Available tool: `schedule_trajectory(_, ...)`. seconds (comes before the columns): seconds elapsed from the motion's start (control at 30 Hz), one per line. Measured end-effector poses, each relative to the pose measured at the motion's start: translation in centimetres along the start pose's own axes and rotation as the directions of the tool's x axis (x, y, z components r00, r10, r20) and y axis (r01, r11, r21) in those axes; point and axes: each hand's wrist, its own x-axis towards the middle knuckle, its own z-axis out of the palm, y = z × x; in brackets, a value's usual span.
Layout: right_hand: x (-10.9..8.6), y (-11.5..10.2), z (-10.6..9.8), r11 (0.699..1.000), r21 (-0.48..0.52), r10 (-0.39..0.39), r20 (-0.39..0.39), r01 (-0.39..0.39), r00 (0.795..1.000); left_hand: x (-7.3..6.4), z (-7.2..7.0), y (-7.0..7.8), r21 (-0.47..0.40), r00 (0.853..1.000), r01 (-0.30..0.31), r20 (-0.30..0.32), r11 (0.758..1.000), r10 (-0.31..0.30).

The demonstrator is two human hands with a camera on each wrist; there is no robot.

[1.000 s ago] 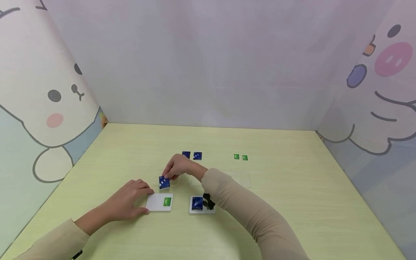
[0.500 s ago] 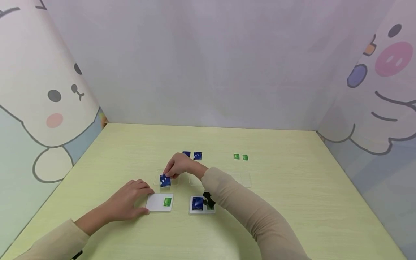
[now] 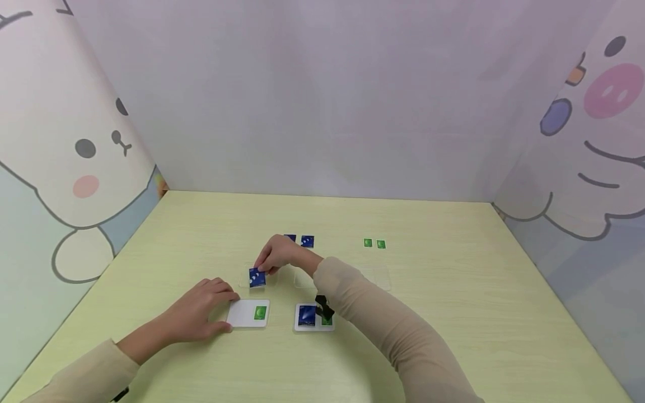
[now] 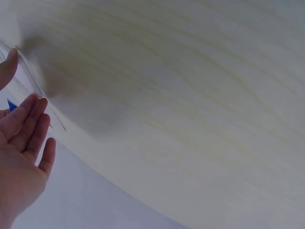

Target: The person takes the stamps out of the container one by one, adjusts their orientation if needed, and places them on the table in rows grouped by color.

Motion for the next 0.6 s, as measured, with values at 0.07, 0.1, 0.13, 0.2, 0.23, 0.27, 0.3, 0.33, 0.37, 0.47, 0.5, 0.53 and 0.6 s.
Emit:
schedule_trajectory(0.07,-0.01,0.05,-0.02,1.000,-0.002,-0.001,0.000,0.001,1.000,0.01,0.00,0.00,-0.002,1.000,0.002,0.001,1.000,-0.002)
schedule_trajectory(0.1,0.00,0.08,-0.02,1.000,-0.001,-0.001,0.000,0.001,1.000,0.02,-0.01,0.01,-0.004,1.000,0.003,0.002,1.000,-0.003)
schedule_trajectory(0.13,-0.01,0.10,-0.04,1.000,-0.003,0.000,-0.001,0.000,1.000,0.02,-0.01,0.01,-0.005,1.000,0.003,0.003,1.000,-0.003)
schedule_trajectory(0.2,-0.01,0.14,-0.10,1.000,-0.003,0.001,-0.001,-0.001,1.000,0.02,-0.01,0.01,-0.006,1.000,0.003,0.004,1.000,-0.003)
schedule_trajectory(0.23,0.00,0.17,-0.13,1.000,-0.004,0.002,-0.003,-0.002,1.000,0.02,-0.02,0.01,-0.005,1.000,0.003,0.005,1.000,-0.003)
schedule_trajectory(0.27,0.01,0.19,-0.17,1.000,-0.004,0.002,-0.004,-0.002,1.000,0.02,-0.02,0.00,-0.005,1.000,0.002,0.004,1.000,-0.002)
schedule_trajectory(0.3,0.01,0.20,-0.22,1.000,-0.005,0.002,-0.005,-0.002,1.000,0.03,-0.03,-0.01,-0.004,1.000,0.001,0.004,1.000,-0.001)
schedule_trajectory(0.33,0.01,0.22,-0.26,1.000,-0.008,0.002,-0.006,-0.002,1.000,0.02,-0.03,-0.02,-0.003,1.000,0.000,0.003,1.000,0.000)
schedule_trajectory(0.37,0.02,0.25,-0.30,1.000,-0.011,0.001,-0.008,-0.001,1.000,0.02,-0.05,-0.02,-0.002,1.000,0.000,0.002,1.000,0.000)
schedule_trajectory(0.47,0.05,0.36,-0.42,1.000,-0.022,0.000,-0.014,0.000,1.000,0.04,-0.04,-0.05,-0.003,1.000,0.004,0.001,1.000,-0.004)
schedule_trajectory(0.5,0.06,0.39,-0.46,1.000,-0.024,0.000,-0.015,-0.001,1.000,0.04,-0.02,-0.04,-0.004,1.000,0.008,0.002,1.000,-0.008)
schedule_trajectory(0.53,0.07,0.43,-0.50,1.000,-0.025,0.001,-0.018,-0.002,1.000,0.04,0.00,-0.05,-0.003,1.000,0.008,0.000,1.000,-0.008)
schedule_trajectory(0.6,0.09,0.47,-0.58,1.000,-0.024,0.003,-0.023,-0.004,1.000,0.07,0.11,-0.05,-0.003,1.000,0.015,0.001,1.000,-0.015)
